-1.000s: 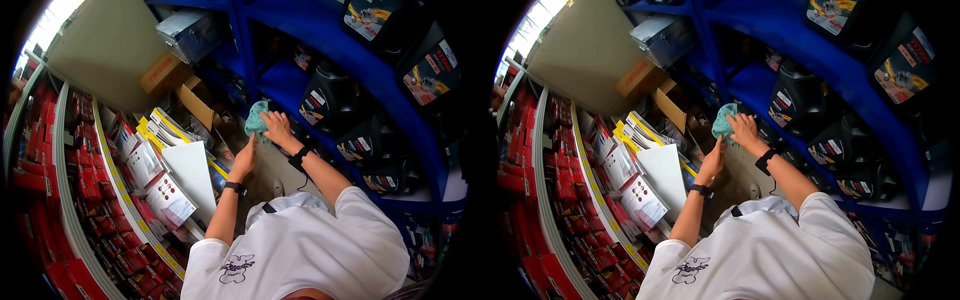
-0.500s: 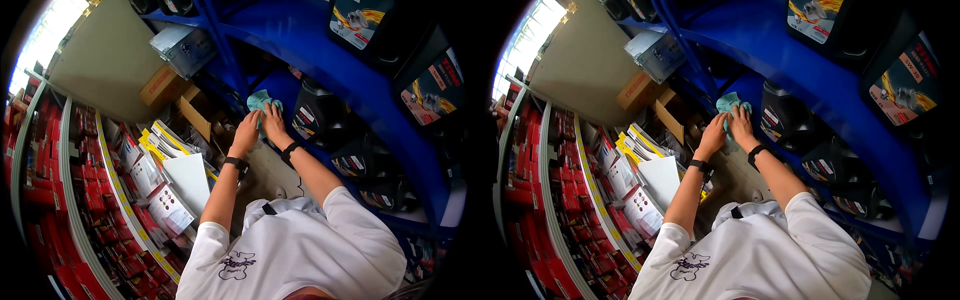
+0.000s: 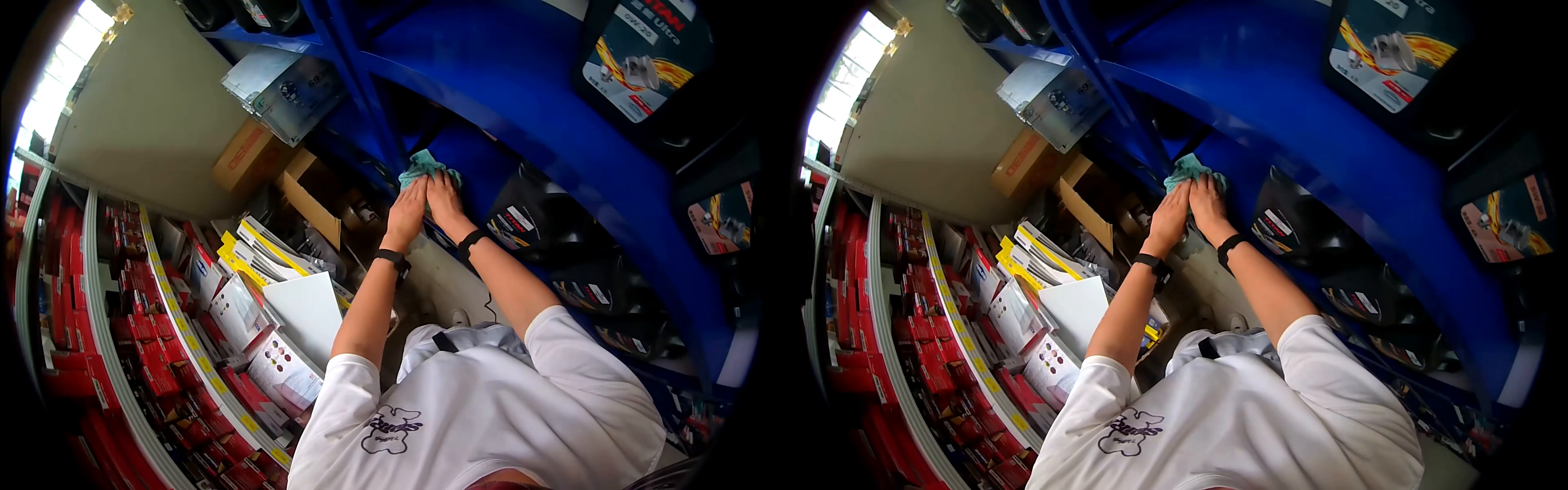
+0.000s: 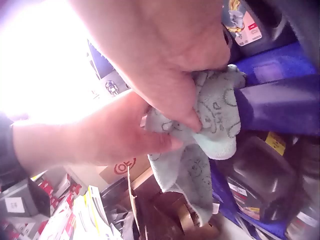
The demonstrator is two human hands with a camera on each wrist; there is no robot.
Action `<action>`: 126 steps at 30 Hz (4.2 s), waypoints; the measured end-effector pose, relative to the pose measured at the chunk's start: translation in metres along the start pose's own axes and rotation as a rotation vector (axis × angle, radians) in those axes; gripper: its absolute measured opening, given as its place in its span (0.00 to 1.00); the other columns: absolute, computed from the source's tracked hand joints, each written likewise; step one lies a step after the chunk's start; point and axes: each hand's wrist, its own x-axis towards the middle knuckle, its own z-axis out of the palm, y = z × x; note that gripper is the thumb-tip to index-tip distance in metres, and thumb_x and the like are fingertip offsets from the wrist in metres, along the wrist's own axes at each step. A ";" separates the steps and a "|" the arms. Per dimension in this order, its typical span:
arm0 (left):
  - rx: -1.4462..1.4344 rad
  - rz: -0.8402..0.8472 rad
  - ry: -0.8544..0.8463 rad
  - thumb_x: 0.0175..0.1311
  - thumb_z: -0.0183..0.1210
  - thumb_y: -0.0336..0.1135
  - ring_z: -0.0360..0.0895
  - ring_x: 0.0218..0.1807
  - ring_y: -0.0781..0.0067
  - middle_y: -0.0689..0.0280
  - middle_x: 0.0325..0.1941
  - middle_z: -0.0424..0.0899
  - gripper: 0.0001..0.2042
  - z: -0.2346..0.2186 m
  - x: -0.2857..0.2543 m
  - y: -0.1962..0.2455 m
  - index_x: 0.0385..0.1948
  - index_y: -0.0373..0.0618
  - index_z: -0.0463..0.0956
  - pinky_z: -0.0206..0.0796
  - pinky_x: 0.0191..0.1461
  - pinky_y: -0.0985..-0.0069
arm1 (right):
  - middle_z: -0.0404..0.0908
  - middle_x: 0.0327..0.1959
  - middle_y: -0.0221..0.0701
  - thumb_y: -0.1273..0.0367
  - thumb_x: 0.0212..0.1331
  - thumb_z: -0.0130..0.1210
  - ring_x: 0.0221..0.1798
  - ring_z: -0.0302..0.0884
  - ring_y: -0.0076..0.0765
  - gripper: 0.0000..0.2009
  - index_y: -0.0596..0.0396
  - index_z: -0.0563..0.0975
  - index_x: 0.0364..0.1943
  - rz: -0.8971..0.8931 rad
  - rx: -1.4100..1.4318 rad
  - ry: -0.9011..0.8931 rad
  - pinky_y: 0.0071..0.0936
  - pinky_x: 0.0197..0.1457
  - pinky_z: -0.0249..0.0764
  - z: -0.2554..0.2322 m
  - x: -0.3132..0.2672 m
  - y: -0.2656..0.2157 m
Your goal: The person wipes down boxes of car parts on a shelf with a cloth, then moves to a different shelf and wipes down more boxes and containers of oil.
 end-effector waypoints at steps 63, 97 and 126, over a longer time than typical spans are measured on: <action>-0.912 -0.352 0.036 0.56 0.54 0.22 0.79 0.57 0.40 0.40 0.52 0.82 0.26 -0.065 -0.078 -0.081 0.60 0.35 0.62 0.70 0.61 0.58 | 0.62 0.74 0.48 0.50 0.57 0.68 0.71 0.68 0.56 0.46 0.51 0.55 0.74 -0.087 0.709 -0.127 0.45 0.70 0.67 -0.023 -0.016 -0.089; -0.350 -0.873 0.570 0.74 0.51 0.37 0.77 0.53 0.33 0.38 0.49 0.79 0.19 -0.092 -0.098 -0.117 0.62 0.41 0.63 0.68 0.56 0.51 | 0.79 0.49 0.61 0.50 0.63 0.61 0.55 0.78 0.67 0.31 0.59 0.67 0.59 -0.202 0.730 -0.354 0.49 0.56 0.75 0.008 0.051 -0.156; -0.342 -0.181 0.192 0.54 0.54 0.18 0.60 0.75 0.43 0.43 0.74 0.63 0.37 -0.029 0.008 -0.161 0.73 0.37 0.56 0.57 0.76 0.59 | 0.73 0.58 0.56 0.69 0.68 0.50 0.59 0.75 0.63 0.25 0.61 0.61 0.66 0.075 0.150 -0.032 0.50 0.60 0.74 0.043 0.151 -0.111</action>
